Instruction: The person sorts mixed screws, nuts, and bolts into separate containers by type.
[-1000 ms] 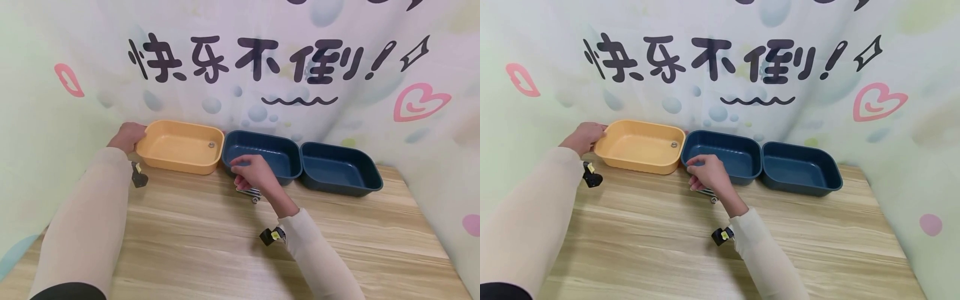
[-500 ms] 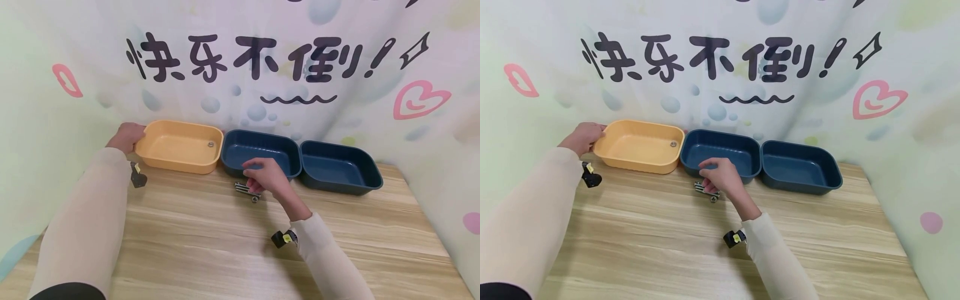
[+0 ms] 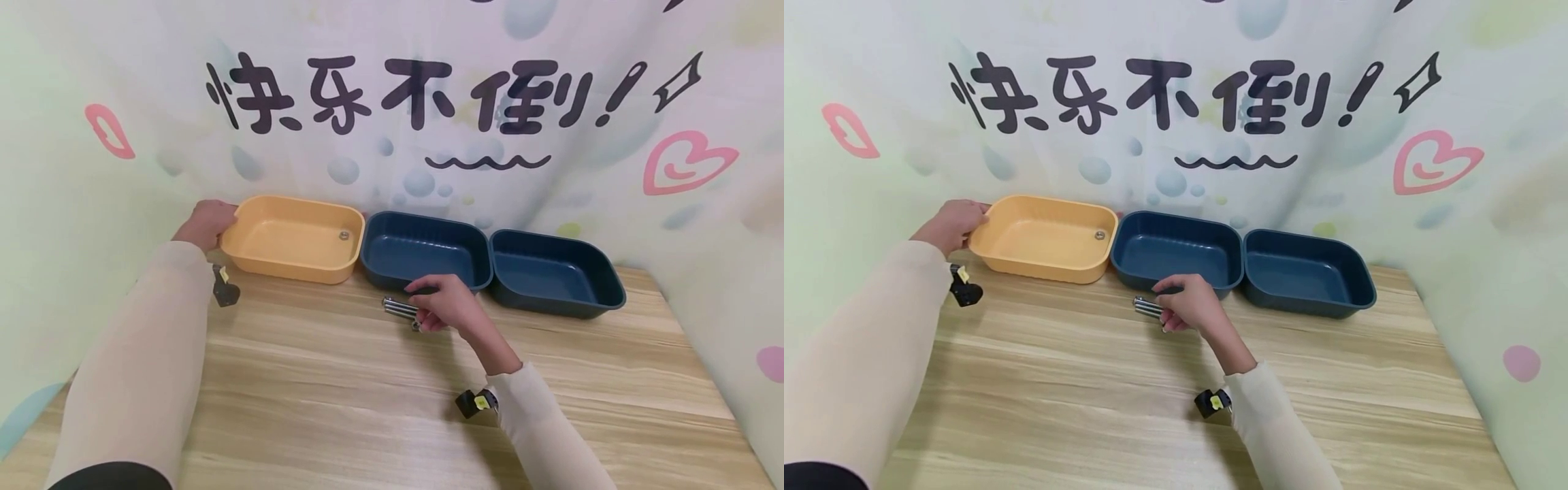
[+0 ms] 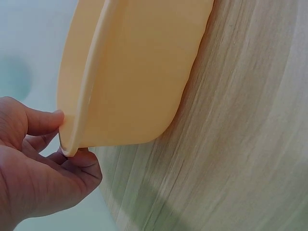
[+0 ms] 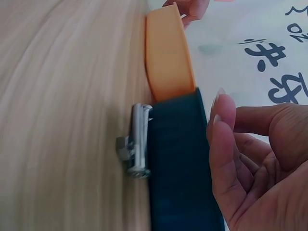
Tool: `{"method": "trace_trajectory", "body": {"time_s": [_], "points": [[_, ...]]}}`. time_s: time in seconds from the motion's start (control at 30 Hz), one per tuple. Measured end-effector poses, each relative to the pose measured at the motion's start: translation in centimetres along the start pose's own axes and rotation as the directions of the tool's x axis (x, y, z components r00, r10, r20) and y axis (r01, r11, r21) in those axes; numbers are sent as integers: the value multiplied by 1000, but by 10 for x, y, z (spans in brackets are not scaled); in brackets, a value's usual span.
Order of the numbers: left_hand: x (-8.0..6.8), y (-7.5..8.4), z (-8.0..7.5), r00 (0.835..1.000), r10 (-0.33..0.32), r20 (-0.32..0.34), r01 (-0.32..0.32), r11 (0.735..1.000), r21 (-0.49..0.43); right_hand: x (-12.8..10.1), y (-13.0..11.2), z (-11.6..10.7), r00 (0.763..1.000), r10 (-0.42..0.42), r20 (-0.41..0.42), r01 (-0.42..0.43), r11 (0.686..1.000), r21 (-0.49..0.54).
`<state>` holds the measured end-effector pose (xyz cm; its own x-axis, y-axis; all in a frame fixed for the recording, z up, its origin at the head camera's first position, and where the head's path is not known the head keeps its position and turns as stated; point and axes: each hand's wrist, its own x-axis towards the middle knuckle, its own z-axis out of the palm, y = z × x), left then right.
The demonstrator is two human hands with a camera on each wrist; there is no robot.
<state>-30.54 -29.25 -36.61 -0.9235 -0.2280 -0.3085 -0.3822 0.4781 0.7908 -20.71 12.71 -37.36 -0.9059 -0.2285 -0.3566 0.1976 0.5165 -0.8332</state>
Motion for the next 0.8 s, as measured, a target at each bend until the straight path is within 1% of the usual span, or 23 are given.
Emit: {"method": "trace_trajectory", "body": {"time_s": [0.2, 0.37, 0.57, 0.8], "points": [[2, -1, 1, 999, -31, 12, 31, 1000, -1, 0, 18, 1, 1000, 5, 10, -4, 999, -33], [2, -2, 1, 1000, -20, 3, 20, 1000, -10, 0, 26, 2, 1000, -5, 10, 5, 999, -52], [2, -4, 2, 1000, 5, 12, -5, 1000, -7, -2, 32, 3, 1000, 18, -1, -18, 998, -63], [0, -2, 2, 1000, 1, -6, -1, 1000, 1, 0, 38, 6, 1000, 29, -5, -30, 991, -127]]}}
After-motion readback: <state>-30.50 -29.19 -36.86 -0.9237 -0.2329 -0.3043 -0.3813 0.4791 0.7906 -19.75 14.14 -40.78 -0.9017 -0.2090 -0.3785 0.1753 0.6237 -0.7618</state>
